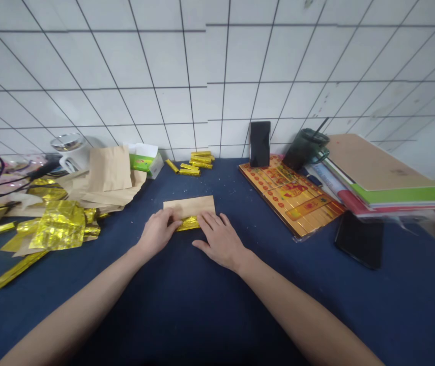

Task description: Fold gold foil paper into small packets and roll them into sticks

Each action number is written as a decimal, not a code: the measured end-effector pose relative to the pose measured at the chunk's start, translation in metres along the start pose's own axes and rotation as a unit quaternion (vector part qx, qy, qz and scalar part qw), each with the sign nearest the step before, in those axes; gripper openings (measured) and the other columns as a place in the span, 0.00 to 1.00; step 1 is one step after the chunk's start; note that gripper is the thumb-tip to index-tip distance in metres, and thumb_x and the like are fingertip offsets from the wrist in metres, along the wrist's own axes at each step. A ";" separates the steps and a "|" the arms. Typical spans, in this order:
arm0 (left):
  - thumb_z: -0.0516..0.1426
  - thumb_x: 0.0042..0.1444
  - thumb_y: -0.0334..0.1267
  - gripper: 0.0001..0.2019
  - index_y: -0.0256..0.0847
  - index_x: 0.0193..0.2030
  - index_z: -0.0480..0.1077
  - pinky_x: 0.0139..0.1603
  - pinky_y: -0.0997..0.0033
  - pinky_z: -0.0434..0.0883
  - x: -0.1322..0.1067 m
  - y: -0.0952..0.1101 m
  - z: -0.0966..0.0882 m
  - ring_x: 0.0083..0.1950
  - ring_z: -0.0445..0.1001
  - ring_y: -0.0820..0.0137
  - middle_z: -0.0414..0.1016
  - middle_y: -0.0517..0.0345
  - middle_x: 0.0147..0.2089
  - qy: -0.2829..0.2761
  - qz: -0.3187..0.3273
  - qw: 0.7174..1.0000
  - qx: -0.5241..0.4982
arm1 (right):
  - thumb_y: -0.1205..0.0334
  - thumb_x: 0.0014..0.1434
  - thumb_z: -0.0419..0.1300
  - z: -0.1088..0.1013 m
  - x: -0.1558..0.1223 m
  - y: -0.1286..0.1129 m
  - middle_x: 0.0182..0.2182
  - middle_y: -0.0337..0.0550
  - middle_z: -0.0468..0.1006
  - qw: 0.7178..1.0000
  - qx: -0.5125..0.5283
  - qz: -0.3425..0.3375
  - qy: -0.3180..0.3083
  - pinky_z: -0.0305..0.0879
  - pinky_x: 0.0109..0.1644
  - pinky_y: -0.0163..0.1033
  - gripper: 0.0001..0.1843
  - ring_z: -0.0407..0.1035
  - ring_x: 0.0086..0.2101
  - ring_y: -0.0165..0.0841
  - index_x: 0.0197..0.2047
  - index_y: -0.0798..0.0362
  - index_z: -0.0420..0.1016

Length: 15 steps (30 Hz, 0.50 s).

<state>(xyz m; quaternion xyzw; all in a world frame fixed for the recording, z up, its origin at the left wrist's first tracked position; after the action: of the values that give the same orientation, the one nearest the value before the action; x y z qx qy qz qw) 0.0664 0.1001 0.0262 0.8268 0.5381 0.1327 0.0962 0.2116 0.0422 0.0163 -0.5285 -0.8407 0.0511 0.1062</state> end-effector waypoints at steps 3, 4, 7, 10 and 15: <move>0.54 0.54 0.35 0.04 0.40 0.30 0.63 0.36 0.72 0.62 0.000 -0.002 0.001 0.36 0.70 0.68 0.69 0.59 0.31 -0.011 0.017 1.000 -0.014 | 0.47 0.62 0.43 -0.004 -0.002 0.001 0.58 0.52 0.62 1.000 0.002 0.001 0.029 0.47 0.60 0.51 0.30 0.55 0.56 0.40 0.59 0.58 0.58; 0.54 0.54 0.34 0.04 0.40 0.30 0.63 0.35 0.73 0.62 0.000 -0.002 0.002 0.35 0.70 0.69 0.69 0.60 0.31 -0.015 0.024 0.999 -0.018 | 0.48 0.62 0.43 -0.006 -0.002 0.001 0.57 0.52 0.63 0.999 0.001 -0.003 0.039 0.47 0.60 0.51 0.28 0.57 0.56 0.40 0.58 0.57 0.60; 0.55 0.54 0.34 0.04 0.40 0.30 0.62 0.35 0.74 0.63 0.000 -0.003 0.004 0.34 0.70 0.70 0.69 0.61 0.30 -0.023 0.039 0.999 -0.022 | 0.51 0.63 0.44 -0.010 -0.004 -0.005 0.56 0.50 0.64 0.998 -0.010 -0.030 0.057 0.43 0.61 0.55 0.24 0.55 0.57 0.40 0.56 0.55 0.63; 0.55 0.54 0.33 0.04 0.40 0.29 0.62 0.35 0.73 0.63 0.001 -0.002 0.005 0.34 0.70 0.69 0.70 0.60 0.31 -0.024 0.050 0.998 -0.017 | 0.50 0.62 0.44 -0.008 -0.005 -0.017 0.59 0.50 0.60 0.996 -0.016 -0.075 0.042 0.38 0.61 0.57 0.26 0.48 0.60 0.41 0.57 0.56 0.61; 0.55 0.54 0.32 0.03 0.40 0.31 0.62 0.37 0.73 0.64 0.001 0.000 0.008 0.37 0.70 0.69 0.70 0.59 0.34 -0.015 0.060 0.998 -0.006 | 0.45 0.62 0.41 0.004 -0.004 -0.027 0.59 0.53 0.59 0.997 -0.030 -0.066 -0.003 0.39 0.61 0.57 0.31 0.49 0.59 0.43 0.58 0.59 0.60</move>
<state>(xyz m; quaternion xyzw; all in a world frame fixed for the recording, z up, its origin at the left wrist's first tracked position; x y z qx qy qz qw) 0.0697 0.1010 0.0188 0.8589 0.4853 0.1285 0.1011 0.1891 0.0271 0.0174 -0.4745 -0.8753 0.0203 0.0915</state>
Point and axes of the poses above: each hand's wrist, its own x-axis towards the middle knuckle, its own z-axis out of the palm, y = z × x, the point moved 6 cm from there along x, towards the middle knuckle
